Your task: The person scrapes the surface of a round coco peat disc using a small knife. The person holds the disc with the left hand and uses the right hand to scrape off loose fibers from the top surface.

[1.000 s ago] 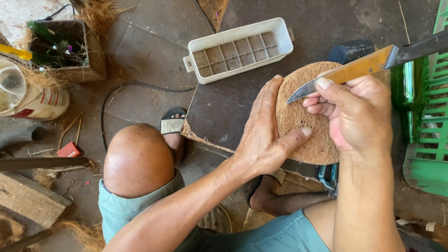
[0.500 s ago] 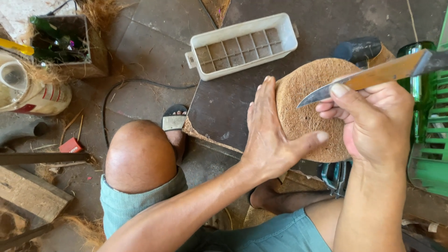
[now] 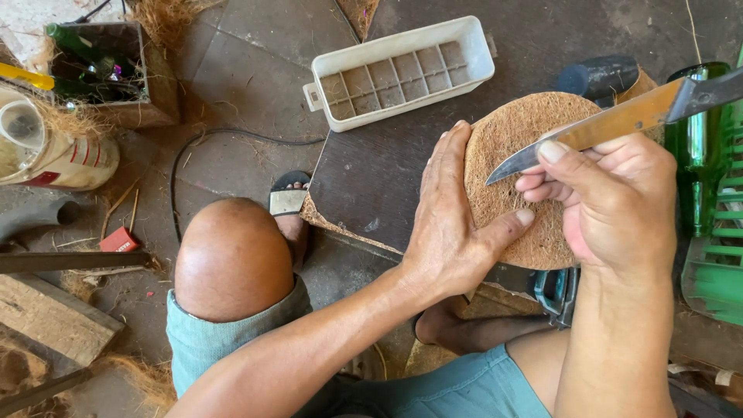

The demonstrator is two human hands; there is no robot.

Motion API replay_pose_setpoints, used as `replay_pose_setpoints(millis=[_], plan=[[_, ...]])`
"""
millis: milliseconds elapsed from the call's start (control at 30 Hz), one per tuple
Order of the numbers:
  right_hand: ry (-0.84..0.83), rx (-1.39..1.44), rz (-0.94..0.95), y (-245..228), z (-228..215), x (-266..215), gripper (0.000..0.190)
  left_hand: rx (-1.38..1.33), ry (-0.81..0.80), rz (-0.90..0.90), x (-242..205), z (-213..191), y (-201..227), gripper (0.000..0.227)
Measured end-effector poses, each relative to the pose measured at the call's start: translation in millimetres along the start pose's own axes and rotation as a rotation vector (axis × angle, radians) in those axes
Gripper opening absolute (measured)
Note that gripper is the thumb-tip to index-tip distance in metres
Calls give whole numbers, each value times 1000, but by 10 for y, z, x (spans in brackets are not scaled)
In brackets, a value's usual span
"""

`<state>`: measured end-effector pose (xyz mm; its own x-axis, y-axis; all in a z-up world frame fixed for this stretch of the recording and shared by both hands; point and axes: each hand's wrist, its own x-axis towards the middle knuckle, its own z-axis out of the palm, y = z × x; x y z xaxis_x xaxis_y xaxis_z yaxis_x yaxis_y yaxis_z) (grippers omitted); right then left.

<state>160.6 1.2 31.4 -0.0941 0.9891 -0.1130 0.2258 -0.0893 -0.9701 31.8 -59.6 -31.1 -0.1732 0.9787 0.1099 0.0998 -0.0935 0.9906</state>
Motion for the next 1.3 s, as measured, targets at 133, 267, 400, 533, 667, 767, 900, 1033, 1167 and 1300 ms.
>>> replay_pose_setpoints(millis=[133,267,400,533,667,767,900,1033,1167,1300], plan=[[0,6,-2,7,-10,6,17,1,0,21,13,9,-17,94],[17,42,7,-1,-1,6,15,-4,-6,23,28,5,-6,92],[21,27,12,-3,-2,12,17,-3,-17,13,45,1,-2,92],[12,38,5,20,-12,26,16,-6,-12,16,55,4,-14,92],[16,58,8,-24,-39,12,15,-13,-24,17,54,-24,19,92],[75,149,-40,-119,-257,26,10,-43,-60,-16,96,-79,107,96],[384,359,-102,151,-727,234,7,-346,-46,-183,191,-152,132,103],[409,413,-80,330,-721,347,14,-314,-17,-199,549,-164,49,82],[246,237,-223,-3,-382,321,3,-215,-140,-317,798,-257,137,86],[107,146,-190,-86,-201,390,15,-258,-310,-250,824,-253,17,90]])
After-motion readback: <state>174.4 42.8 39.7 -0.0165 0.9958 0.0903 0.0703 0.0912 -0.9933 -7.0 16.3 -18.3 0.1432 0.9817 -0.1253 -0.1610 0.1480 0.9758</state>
